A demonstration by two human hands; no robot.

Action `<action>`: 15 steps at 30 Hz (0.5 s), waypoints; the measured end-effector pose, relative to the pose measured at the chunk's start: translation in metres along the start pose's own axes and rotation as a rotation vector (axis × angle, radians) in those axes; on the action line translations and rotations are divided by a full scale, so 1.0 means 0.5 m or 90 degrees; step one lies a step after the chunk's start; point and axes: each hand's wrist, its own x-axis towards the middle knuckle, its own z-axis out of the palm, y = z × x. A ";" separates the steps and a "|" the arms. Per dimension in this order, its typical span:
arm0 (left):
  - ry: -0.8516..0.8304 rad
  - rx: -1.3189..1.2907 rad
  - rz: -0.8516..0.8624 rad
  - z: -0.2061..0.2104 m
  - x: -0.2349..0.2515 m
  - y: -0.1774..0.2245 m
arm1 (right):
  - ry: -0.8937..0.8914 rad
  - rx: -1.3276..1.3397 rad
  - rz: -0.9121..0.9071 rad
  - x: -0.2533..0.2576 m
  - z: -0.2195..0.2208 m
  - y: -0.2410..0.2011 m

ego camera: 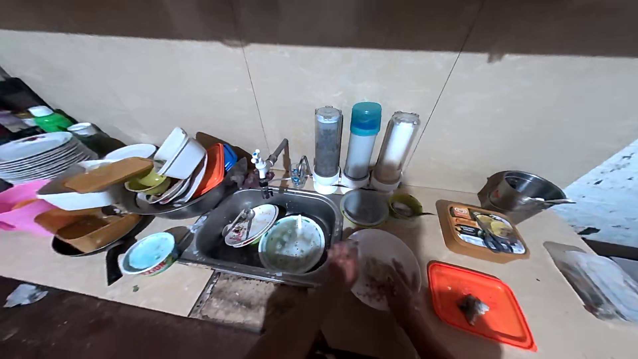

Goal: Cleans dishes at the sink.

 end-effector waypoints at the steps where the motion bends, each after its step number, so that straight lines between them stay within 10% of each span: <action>1: -0.085 -0.018 0.039 0.006 0.005 0.024 | 0.047 -0.018 0.035 -0.006 0.006 0.015; 5: -0.378 0.004 0.170 0.074 0.013 0.075 | 0.013 -0.031 0.122 0.003 0.008 0.056; 15: -0.306 0.094 0.071 0.059 0.054 0.036 | -0.098 -0.128 0.091 0.000 -0.002 0.052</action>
